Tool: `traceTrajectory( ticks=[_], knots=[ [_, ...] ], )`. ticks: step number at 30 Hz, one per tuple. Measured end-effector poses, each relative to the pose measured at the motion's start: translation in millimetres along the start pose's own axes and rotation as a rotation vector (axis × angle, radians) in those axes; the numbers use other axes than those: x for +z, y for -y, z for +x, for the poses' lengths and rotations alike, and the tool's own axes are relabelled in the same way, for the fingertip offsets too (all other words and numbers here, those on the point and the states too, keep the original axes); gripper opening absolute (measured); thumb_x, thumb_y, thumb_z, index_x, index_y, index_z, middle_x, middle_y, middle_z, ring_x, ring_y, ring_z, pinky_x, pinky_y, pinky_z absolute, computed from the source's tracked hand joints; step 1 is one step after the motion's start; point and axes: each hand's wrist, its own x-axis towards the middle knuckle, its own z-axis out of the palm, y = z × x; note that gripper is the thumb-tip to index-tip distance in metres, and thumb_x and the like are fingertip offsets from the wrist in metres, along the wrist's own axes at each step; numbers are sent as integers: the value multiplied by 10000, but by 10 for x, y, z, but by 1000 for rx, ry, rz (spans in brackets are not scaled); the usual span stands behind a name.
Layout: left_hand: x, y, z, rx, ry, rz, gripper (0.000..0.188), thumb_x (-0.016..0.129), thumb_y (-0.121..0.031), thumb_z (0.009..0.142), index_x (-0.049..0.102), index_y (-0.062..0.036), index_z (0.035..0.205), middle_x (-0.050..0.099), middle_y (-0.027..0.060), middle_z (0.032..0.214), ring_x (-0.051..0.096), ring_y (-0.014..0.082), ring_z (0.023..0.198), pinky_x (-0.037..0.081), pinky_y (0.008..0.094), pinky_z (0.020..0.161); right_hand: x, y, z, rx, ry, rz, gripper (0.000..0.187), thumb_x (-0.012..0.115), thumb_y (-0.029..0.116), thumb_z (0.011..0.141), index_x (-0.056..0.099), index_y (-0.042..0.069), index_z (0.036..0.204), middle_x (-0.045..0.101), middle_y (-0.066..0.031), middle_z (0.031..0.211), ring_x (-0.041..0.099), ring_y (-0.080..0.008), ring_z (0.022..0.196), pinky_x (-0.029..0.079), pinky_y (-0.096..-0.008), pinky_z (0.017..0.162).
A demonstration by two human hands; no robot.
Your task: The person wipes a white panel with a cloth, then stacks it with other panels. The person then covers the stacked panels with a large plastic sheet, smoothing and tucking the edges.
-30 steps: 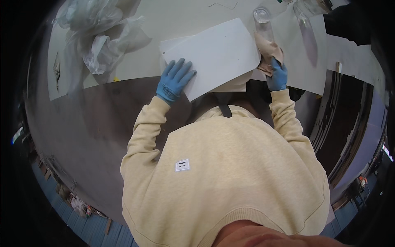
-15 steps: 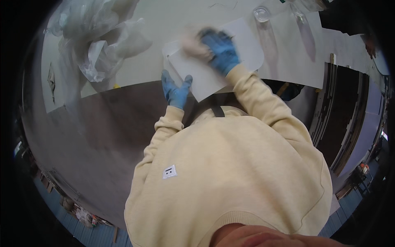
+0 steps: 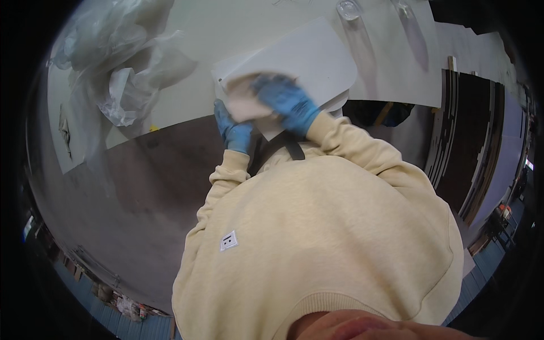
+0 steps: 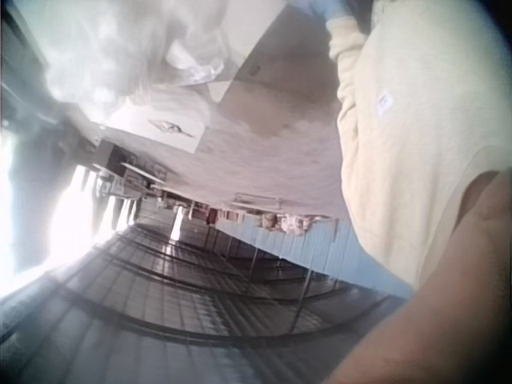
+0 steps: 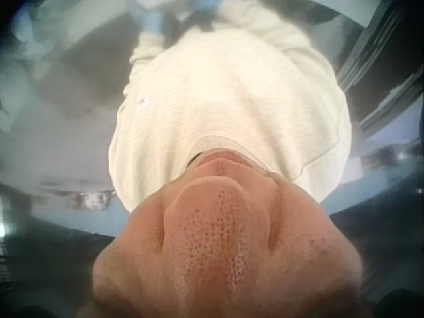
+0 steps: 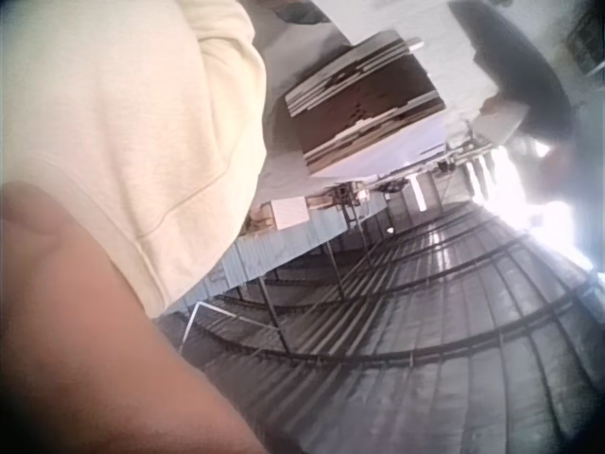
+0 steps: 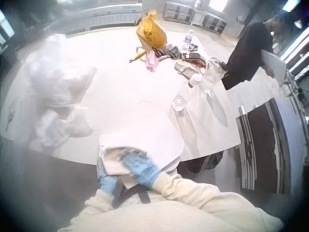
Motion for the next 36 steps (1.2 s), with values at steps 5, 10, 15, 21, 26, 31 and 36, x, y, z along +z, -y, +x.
traceTrajectory(
  ticks=[5,10,15,21,26,31,36],
  knots=[
    [34,-484,-151,-83,-15,267,1175,961,-324,859,273,67,1727,330,244,1771,393,369,1604,368,433,1314,-909,-1332,-578,436,-631,260,563,777,217,951,650,8,1459,688,-231,1451,649,-451,1335,513,-521,1161],
    [77,-648,-127,-165,-4,159,1208,970,-362,853,260,71,1729,306,242,1782,329,386,1647,327,446,1341,-1110,-927,-595,335,-766,-35,628,675,21,909,615,-47,1530,657,-286,1514,630,-456,1408,483,-499,1230],
    [44,-522,-101,-99,2,230,1203,971,-348,858,257,65,1733,282,245,1795,293,383,1666,302,446,1354,-503,-181,-551,110,-131,-135,539,752,117,836,660,42,1362,654,-228,1473,632,-385,1389,443,-556,1245],
    [-1,-505,-84,-94,32,253,1209,972,-347,859,249,62,1738,258,261,1805,317,376,1656,311,446,1351,-1001,-1627,-954,670,-692,132,401,760,158,963,692,-47,1301,728,-294,1252,668,-540,1140,538,-563,1032],
    [-127,-729,230,-226,51,58,1162,957,-311,883,259,39,1744,346,259,1764,441,374,1579,401,432,1293,-1133,-1563,-353,293,-872,-182,324,715,110,923,721,-19,1221,719,-262,1202,652,-525,1105,546,-562,972],
    [-56,-772,504,-189,97,-18,1024,908,-298,950,324,-24,1745,536,205,1655,548,304,1487,465,386,1222,-738,-634,159,160,-179,-275,609,803,286,859,673,110,1428,617,-134,1570,547,-371,1510,309,-599,1316],
    [34,-648,542,-194,105,-117,893,849,-289,1018,378,-31,1731,562,144,1645,567,260,1459,468,376,1209,-683,-1112,101,367,-357,-181,696,771,523,921,643,134,1484,571,-124,1634,491,-359,1553,304,-573,1316]
  ],
)
